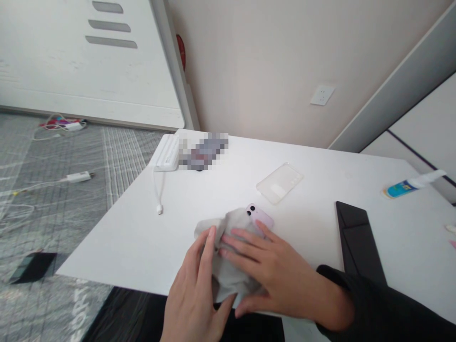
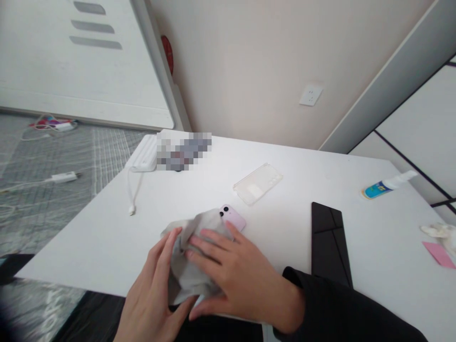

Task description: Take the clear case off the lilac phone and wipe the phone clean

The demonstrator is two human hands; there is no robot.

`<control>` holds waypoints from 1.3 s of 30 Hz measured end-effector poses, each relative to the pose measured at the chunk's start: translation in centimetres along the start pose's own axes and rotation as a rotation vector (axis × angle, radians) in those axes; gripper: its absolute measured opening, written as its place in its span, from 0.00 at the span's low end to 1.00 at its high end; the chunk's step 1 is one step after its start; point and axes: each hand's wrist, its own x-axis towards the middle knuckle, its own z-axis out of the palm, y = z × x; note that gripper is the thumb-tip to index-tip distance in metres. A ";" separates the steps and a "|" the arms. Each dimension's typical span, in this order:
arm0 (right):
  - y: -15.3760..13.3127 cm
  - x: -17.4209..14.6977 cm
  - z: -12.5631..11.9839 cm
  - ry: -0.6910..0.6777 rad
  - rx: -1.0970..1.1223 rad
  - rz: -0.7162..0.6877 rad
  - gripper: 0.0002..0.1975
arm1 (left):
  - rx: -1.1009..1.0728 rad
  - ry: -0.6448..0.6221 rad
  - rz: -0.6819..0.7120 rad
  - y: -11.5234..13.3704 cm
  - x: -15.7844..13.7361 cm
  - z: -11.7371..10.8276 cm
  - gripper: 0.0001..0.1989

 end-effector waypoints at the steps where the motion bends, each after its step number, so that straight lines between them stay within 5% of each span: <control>1: 0.2 -0.1 0.0 0.046 -0.043 0.100 0.41 | 0.003 0.013 -0.011 0.0 0.0 0.0 0.43; 4: 0.5 -0.3 -0.1 0.106 -0.121 0.214 0.41 | 0.021 0.052 -0.034 0.1 0.0 0.1 0.43; 9: 0.1 -0.5 -0.3 -0.031 -0.013 -0.173 0.36 | 0.026 0.001 0.001 0.1 0.0 0.0 0.41; 15: 1.6 -0.9 0.0 0.175 -0.195 0.212 0.37 | 0.028 0.034 -0.013 0.2 0.0 0.0 0.40; 20: 1.3 -0.7 0.3 -0.016 -0.062 -0.088 0.42 | 0.037 0.035 0.016 0.1 0.1 0.1 0.40; 26: 1.6 -0.7 0.4 0.114 -0.171 0.232 0.49 | 0.031 0.044 0.003 0.1 0.2 -0.1 0.39; 32: 0.6 -0.4 0.2 -0.051 -0.046 -0.115 0.46 | 0.031 0.013 0.028 0.0 0.2 -0.1 0.39; 37: 1.4 -0.6 0.4 0.113 -0.193 0.285 0.48 | 0.041 0.039 -0.009 0.1 0.4 0.0 0.39; 39: 1.3 -0.6 0.3 0.085 -0.167 0.206 0.50 | 0.040 0.040 0.002 0.2 0.5 0.0 0.39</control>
